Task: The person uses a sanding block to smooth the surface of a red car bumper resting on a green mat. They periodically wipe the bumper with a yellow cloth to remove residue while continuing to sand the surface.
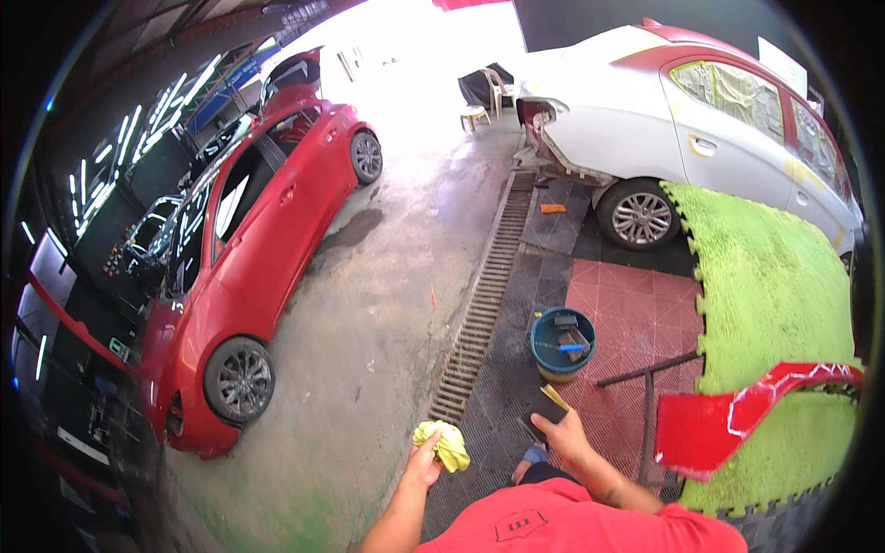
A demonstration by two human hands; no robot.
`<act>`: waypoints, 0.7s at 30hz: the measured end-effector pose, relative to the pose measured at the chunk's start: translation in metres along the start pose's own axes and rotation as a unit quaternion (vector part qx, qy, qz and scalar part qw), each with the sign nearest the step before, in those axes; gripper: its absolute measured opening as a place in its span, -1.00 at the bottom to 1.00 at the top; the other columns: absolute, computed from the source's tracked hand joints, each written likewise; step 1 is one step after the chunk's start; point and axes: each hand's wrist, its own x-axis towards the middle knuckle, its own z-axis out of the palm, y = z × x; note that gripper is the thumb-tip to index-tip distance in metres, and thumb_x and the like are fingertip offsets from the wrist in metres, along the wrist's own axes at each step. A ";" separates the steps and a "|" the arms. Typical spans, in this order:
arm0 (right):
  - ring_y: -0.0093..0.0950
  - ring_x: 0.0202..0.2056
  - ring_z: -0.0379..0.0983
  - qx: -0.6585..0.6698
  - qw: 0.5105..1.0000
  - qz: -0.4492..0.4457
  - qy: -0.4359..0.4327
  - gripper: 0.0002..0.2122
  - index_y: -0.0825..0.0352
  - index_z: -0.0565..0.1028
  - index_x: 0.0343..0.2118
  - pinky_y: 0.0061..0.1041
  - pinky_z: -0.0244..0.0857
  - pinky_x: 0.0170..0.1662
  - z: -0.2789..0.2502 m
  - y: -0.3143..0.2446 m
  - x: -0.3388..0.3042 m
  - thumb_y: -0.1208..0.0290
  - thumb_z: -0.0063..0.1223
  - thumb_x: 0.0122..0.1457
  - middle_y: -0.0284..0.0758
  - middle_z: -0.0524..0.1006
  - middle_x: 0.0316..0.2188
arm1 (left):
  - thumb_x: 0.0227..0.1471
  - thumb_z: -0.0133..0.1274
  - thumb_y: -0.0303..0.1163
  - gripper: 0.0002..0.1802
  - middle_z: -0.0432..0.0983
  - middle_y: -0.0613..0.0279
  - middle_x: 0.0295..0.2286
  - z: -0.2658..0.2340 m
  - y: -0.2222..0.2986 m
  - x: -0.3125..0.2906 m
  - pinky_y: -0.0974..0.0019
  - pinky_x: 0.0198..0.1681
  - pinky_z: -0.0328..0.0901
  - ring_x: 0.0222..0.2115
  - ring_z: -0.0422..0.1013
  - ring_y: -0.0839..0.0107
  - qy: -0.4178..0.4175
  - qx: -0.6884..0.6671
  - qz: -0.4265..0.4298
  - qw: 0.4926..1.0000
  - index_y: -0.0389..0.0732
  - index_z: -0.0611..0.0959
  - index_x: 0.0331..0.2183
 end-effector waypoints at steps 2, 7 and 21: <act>-0.57 -0.15 0.58 0.012 0.999 0.006 0.030 -0.65 0.43 0.58 0.10 -0.47 0.47 -0.04 -0.017 0.001 0.015 0.50 0.33 0.28 -0.41 0.67 -0.17 | 0.35 0.07 0.32 -0.23 0.67 0.12 0.05 0.028 0.037 0.027 -0.13 0.08 0.55 0.03 0.63 0.10 -0.015 0.030 -0.010 0.999 -0.21 0.59 0.16; -0.54 -0.19 0.59 0.085 0.982 0.032 0.166 -0.71 0.40 0.56 0.06 -0.47 0.50 -0.09 -0.057 -0.013 0.028 0.58 0.29 0.30 -0.42 0.64 -0.21 | 0.27 -0.05 0.53 -0.06 0.69 -0.01 -0.02 0.113 0.128 0.086 -0.20 0.16 0.49 0.03 0.62 -0.02 -0.132 -0.036 -0.080 0.987 -0.21 0.62 0.11; -0.37 -0.31 0.68 0.222 0.828 0.071 0.510 -0.71 0.26 0.44 0.24 -0.38 0.53 -0.38 -0.118 0.105 0.068 0.39 -0.05 0.54 -0.26 0.67 -0.07 | 0.21 0.20 -0.56 -0.44 0.65 -0.03 0.07 0.278 0.181 0.251 -0.08 0.14 0.59 0.10 0.62 0.10 -0.315 0.117 -0.263 0.904 -0.23 0.49 0.22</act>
